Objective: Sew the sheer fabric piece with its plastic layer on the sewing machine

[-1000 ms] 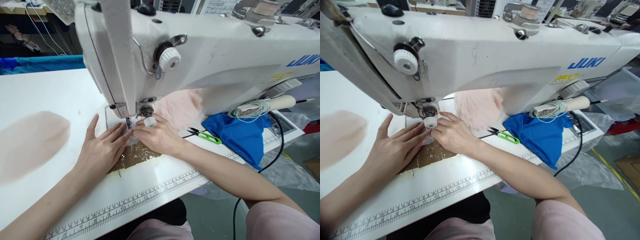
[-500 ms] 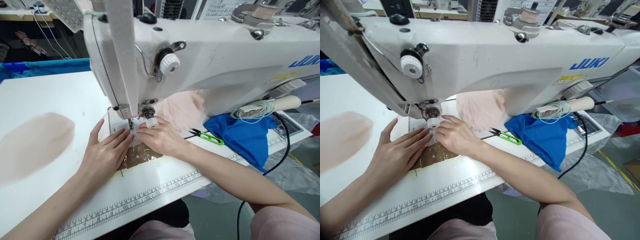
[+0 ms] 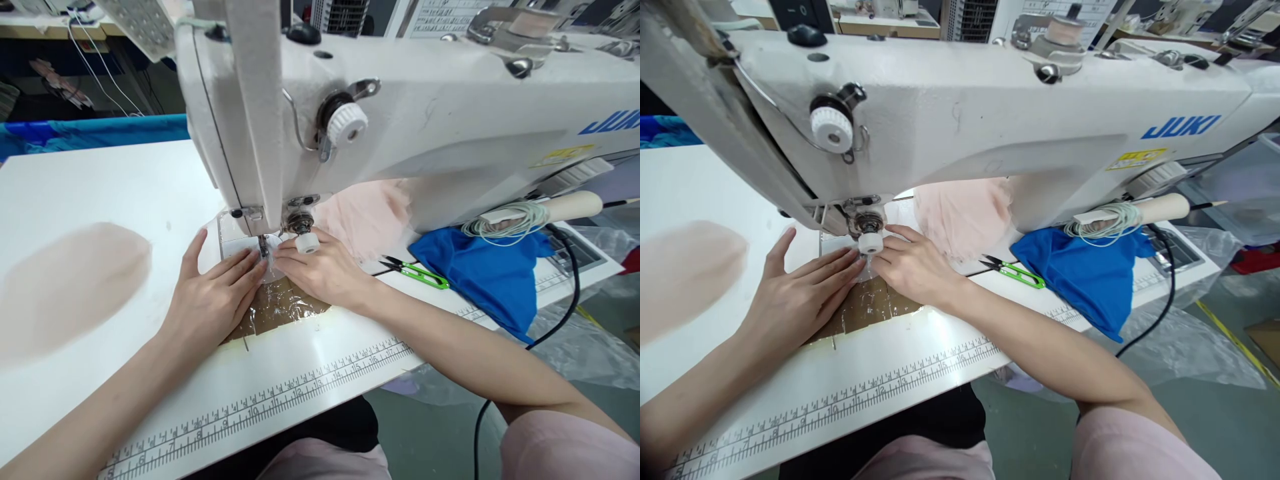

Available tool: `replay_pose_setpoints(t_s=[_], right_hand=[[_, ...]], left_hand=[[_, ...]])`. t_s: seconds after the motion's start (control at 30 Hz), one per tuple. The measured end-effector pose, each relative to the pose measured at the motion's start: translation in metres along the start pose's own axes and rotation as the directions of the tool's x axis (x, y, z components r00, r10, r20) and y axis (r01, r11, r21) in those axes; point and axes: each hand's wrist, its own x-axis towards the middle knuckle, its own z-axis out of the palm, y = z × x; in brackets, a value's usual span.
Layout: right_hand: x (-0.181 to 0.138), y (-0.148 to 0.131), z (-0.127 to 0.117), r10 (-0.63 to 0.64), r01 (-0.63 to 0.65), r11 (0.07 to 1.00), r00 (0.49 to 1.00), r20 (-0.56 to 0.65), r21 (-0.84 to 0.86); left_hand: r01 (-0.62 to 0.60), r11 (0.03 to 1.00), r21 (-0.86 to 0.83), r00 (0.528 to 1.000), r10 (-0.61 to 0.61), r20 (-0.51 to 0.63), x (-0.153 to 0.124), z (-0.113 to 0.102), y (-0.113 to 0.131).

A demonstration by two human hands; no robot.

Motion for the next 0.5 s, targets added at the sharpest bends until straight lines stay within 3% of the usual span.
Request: replay_pose_setpoints(t_s=[0.5], right_hand=[[0.0003,0.0022,0.0040,0.063,-0.063,0.997,0.998,0.008,-0.038]], left_hand=[[0.034,0.999,-0.031,0.999,-0.033,0.024,0.0010,0.0033,-0.0035]])
